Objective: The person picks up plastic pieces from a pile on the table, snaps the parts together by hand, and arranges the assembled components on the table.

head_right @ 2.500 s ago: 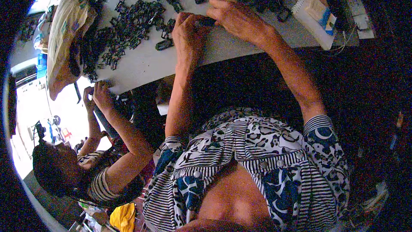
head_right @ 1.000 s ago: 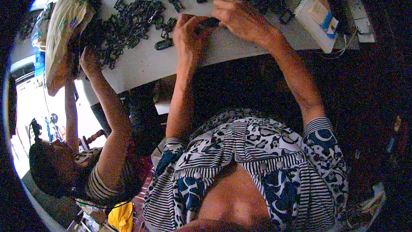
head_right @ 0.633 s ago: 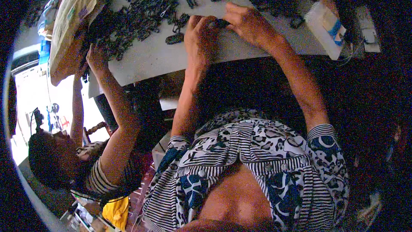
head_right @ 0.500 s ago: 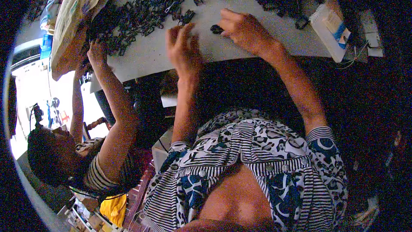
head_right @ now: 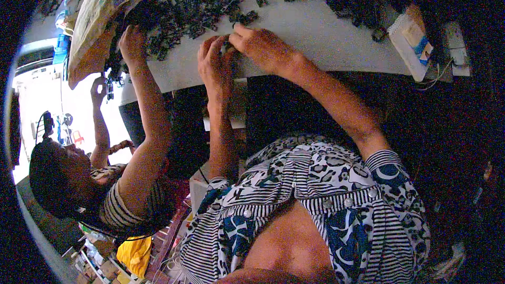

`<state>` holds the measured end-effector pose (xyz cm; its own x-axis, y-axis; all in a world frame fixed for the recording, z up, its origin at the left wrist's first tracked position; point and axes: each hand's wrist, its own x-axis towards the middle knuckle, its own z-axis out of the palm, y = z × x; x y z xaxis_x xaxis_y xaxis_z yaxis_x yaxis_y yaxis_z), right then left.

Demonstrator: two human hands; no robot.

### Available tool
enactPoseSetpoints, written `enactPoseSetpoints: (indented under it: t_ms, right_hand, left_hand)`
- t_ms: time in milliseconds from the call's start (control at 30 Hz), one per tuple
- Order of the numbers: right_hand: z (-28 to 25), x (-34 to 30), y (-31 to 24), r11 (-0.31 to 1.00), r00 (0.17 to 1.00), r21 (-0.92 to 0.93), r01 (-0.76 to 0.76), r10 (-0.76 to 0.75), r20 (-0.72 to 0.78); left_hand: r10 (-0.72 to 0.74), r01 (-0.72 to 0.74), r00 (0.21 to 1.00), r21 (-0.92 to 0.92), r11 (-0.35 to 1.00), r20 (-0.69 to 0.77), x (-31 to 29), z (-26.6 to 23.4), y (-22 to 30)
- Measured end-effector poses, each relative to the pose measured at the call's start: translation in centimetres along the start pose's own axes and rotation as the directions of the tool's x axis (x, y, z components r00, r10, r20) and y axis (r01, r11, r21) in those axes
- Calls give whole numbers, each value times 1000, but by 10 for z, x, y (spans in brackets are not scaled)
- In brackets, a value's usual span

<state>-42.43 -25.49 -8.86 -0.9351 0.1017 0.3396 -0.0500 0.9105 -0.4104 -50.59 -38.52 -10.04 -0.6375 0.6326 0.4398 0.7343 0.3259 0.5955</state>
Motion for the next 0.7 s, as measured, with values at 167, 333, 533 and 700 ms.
enactPoseSetpoints:
  t_ms: [167, 333, 533, 700]
  right_hand:
    - [13, 14, -12, 990, 996, 136, 46, -34, -87]
    - [-7, 16, 21, 990, 992, -73, -120, 116, -54]
    - [-27, -5, 46, 974, 968, -98, -206, 189, -165]
    - [-32, -20, 64, 956, 942, 34, -290, 292, -166]
  left_hand:
    - [-61, 60, 998, -34, 998, -20, 1, -13, -12]
    - [-72, 75, 997, 114, 991, -30, 4, -38, -33]
    - [-48, 76, 983, 157, 985, -174, 10, -26, -14]
    - [-76, 82, 996, -150, 985, 48, 21, 28, 39]
